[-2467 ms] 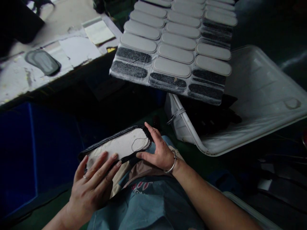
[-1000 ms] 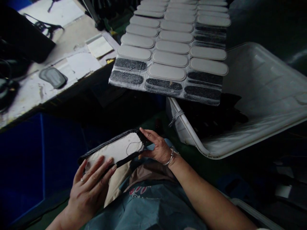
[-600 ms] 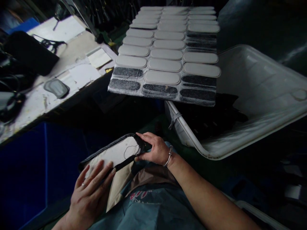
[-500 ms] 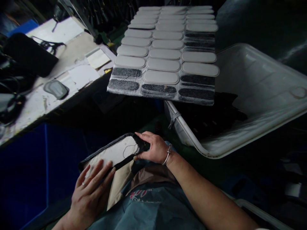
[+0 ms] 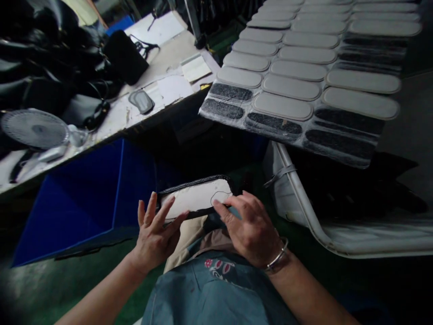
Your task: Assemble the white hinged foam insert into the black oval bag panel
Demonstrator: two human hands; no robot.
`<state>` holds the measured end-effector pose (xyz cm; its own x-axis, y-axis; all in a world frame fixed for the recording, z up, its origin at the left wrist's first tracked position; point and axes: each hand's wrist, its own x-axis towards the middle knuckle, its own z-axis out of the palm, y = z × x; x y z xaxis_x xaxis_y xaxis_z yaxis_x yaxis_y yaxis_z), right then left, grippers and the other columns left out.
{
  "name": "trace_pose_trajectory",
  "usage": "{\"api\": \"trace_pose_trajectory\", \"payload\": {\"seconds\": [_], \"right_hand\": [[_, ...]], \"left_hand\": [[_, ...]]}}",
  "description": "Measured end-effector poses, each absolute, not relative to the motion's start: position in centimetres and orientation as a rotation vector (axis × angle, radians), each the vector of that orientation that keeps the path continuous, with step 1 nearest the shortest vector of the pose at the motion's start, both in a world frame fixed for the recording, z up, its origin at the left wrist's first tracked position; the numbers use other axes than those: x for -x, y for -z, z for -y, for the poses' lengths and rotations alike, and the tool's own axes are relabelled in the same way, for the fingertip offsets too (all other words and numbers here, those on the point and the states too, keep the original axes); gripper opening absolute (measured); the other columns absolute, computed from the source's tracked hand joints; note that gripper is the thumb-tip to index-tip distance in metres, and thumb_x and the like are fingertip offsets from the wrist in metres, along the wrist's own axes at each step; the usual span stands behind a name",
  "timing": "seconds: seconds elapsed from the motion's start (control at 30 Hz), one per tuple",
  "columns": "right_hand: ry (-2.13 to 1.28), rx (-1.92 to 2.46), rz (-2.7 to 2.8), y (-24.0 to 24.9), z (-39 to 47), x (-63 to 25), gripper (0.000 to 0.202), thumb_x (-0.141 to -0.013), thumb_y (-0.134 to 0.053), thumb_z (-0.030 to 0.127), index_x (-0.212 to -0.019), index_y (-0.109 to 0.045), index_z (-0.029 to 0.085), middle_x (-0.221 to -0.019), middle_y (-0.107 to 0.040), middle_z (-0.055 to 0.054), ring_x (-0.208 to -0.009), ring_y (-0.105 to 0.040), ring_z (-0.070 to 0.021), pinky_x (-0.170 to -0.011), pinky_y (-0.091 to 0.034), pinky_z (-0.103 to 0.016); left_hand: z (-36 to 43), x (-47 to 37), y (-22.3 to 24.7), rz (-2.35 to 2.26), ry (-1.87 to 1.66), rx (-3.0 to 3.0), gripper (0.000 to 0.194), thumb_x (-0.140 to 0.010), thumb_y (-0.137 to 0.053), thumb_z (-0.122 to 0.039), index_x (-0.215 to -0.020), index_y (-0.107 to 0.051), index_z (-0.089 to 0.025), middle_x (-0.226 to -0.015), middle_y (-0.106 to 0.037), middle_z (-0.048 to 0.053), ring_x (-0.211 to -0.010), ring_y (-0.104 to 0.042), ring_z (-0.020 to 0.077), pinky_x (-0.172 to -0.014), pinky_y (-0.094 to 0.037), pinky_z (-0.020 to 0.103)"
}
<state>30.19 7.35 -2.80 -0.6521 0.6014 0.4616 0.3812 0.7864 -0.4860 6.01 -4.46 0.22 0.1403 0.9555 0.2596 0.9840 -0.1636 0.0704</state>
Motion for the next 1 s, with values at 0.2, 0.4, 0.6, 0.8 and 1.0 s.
{"api": "trace_pose_trajectory", "payload": {"seconds": [0.2,0.4,0.6,0.8,1.0], "right_hand": [[-0.316,0.701,2.546,1.2,-4.9,-26.9,0.046,-0.083,-0.053,0.012,-0.127,-0.057,0.026,-0.109,-0.058,-0.009,-0.104,-0.047,-0.0252,-0.098,-0.039,-0.049],[-0.256,0.844,2.639,0.3,-3.9,-26.1,0.048,-0.081,-0.053,0.01,-0.127,-0.056,0.025,-0.112,-0.058,-0.011,-0.108,-0.044,-0.0289,-0.099,-0.034,-0.054],[-0.465,0.743,2.62,-1.5,-5.5,-25.8,0.033,-0.085,-0.057,0.02,-0.118,-0.063,0.022,-0.101,-0.058,-0.009,-0.096,-0.051,-0.0247,-0.086,-0.045,-0.046],[-0.669,0.568,2.656,-1.6,-6.7,-22.5,0.04,-0.083,-0.061,0.019,-0.122,-0.058,0.017,-0.105,-0.055,-0.01,-0.093,-0.052,-0.0214,-0.082,-0.049,-0.037],[-0.816,0.545,2.68,-2.0,-7.4,-20.3,0.021,-0.081,-0.064,0.021,-0.102,-0.065,0.019,-0.095,-0.056,-0.007,-0.092,-0.051,-0.0208,-0.081,-0.046,-0.036]], "left_hand": [[4.5,-6.1,-0.3,2.016,0.296,2.277,0.063,-0.072,-0.065,-0.015,-0.13,-0.052,-0.037,-0.154,-0.024,0.002,-0.142,-0.008,0.0416,-0.108,-0.008,0.071],[6.1,-5.4,-0.1,2.041,0.601,2.252,0.058,-0.074,-0.061,-0.012,-0.129,-0.052,-0.028,-0.155,-0.022,0.008,-0.141,-0.009,0.0445,-0.106,-0.012,0.072],[8.5,-3.5,0.5,2.224,1.265,1.812,0.032,-0.08,-0.065,-0.013,-0.11,-0.062,-0.025,-0.118,-0.057,0.008,-0.125,-0.046,0.0279,-0.104,-0.038,0.054],[6.7,-3.9,0.9,2.318,1.277,1.919,0.018,-0.074,-0.073,-0.029,-0.091,-0.07,-0.023,-0.124,-0.049,0.01,-0.129,-0.037,0.0317,-0.107,-0.031,0.054],[5.4,-3.6,0.7,2.319,1.254,2.018,0.006,-0.079,-0.068,-0.028,-0.079,-0.069,-0.023,-0.118,-0.052,0.008,-0.127,-0.039,0.0301,-0.109,-0.024,0.056]]}}
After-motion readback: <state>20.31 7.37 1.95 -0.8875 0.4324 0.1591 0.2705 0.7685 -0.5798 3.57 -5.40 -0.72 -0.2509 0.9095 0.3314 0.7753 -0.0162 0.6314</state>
